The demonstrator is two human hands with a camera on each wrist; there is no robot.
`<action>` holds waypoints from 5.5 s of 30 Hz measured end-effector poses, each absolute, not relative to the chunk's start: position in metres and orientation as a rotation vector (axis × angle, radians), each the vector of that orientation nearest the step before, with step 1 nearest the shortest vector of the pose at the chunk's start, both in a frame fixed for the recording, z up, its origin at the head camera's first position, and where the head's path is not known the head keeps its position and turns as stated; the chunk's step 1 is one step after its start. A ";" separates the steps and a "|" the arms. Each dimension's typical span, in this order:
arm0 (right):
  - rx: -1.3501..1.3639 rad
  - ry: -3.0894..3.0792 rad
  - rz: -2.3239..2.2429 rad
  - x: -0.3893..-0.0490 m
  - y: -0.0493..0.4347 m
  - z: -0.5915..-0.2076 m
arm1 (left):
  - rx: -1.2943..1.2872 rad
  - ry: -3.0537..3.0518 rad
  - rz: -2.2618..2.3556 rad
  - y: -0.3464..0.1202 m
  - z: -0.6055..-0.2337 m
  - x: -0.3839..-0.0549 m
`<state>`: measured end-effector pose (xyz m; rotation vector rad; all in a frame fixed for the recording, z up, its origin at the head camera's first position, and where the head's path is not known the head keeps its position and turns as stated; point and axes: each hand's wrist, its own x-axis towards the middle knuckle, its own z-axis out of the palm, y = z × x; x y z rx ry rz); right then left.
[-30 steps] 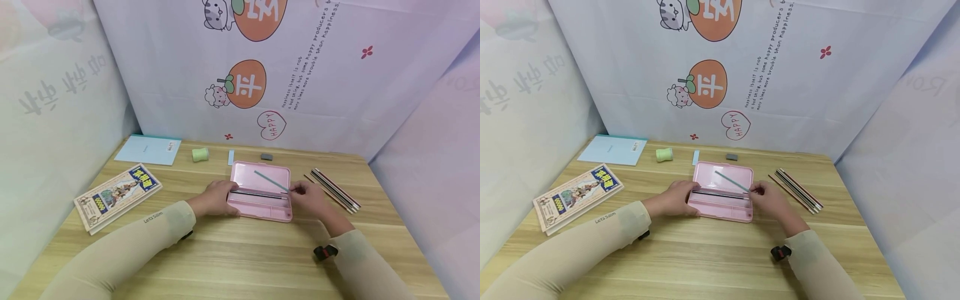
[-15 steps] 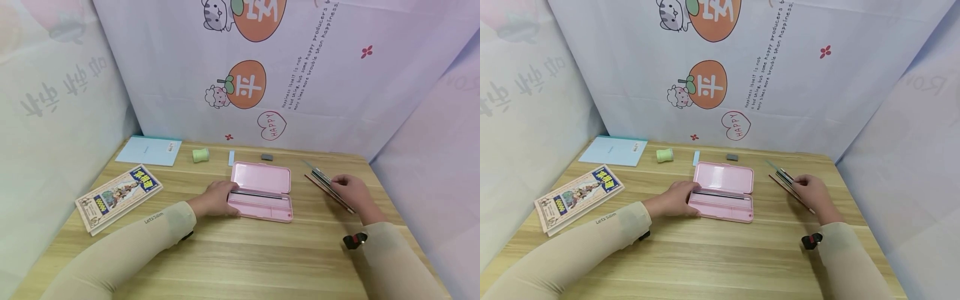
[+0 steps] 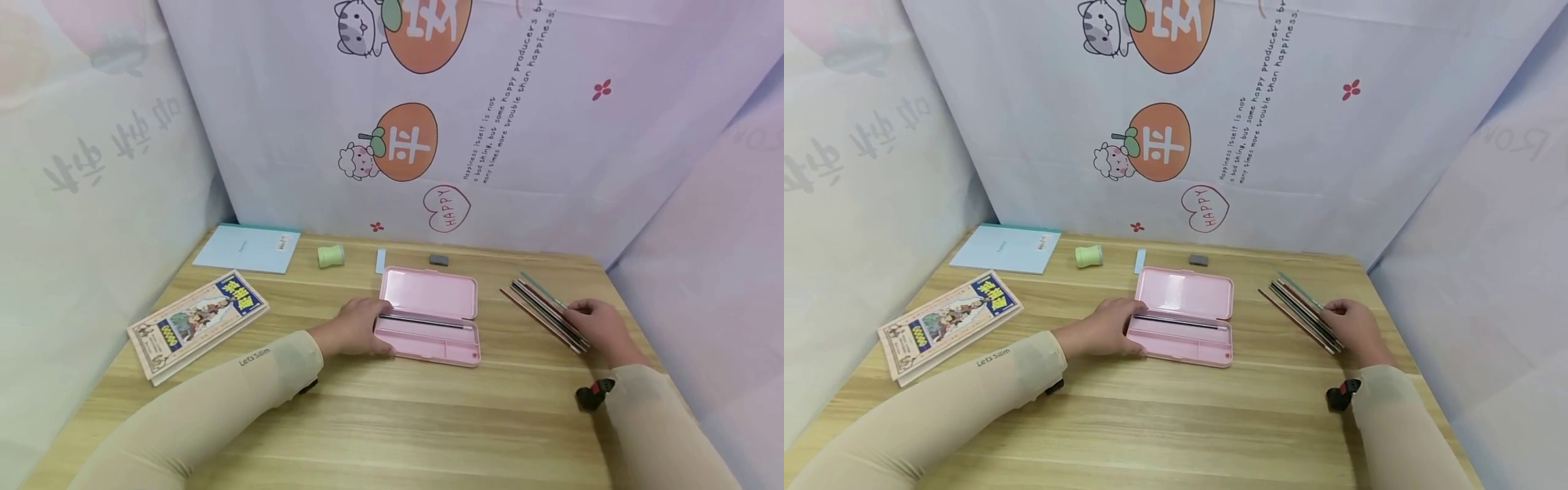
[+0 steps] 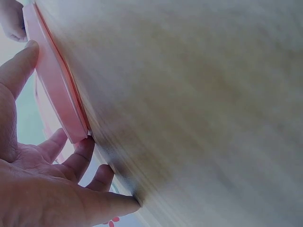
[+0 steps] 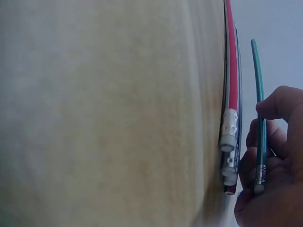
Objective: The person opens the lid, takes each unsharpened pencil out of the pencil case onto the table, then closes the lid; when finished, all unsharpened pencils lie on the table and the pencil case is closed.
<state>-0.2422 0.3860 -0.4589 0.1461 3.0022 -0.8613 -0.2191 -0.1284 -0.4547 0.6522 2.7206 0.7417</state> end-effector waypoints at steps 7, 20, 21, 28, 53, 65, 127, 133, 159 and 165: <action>0.157 2.998 -0.820 -0.246 0.393 -0.461 | 0.641 2.719 0.759 -0.127 -0.453 -0.218; 0.134 2.975 -0.801 -0.246 0.397 -0.466 | 0.670 2.712 0.744 -0.127 -0.450 -0.217; 0.135 2.977 -0.806 -0.245 0.396 -0.466 | 0.668 2.713 0.742 -0.127 -0.450 -0.217; 0.079 3.025 -0.861 -0.245 0.373 -0.459 | 0.652 2.713 0.756 -0.128 -0.450 -0.217; -0.434 2.792 -1.123 -0.208 0.176 -0.447 | 0.676 2.721 0.753 -0.128 -0.448 -0.219; -0.404 2.807 -0.970 -0.205 0.166 -0.455 | 0.656 2.723 0.743 -0.128 -0.448 -0.217; -0.400 2.750 -1.037 -0.203 0.152 -0.451 | 0.662 2.722 0.742 -0.127 -0.446 -0.216; -0.357 2.760 -1.062 -0.201 0.156 -0.446 | 0.673 2.721 0.742 -0.126 -0.446 -0.216; -0.039 2.963 -0.947 -0.226 0.269 -0.428 | 0.652 2.718 0.732 -0.125 -0.448 -0.216; 0.090 3.010 -0.842 -0.231 0.312 -0.438 | 0.656 2.715 0.734 -0.126 -0.448 -0.216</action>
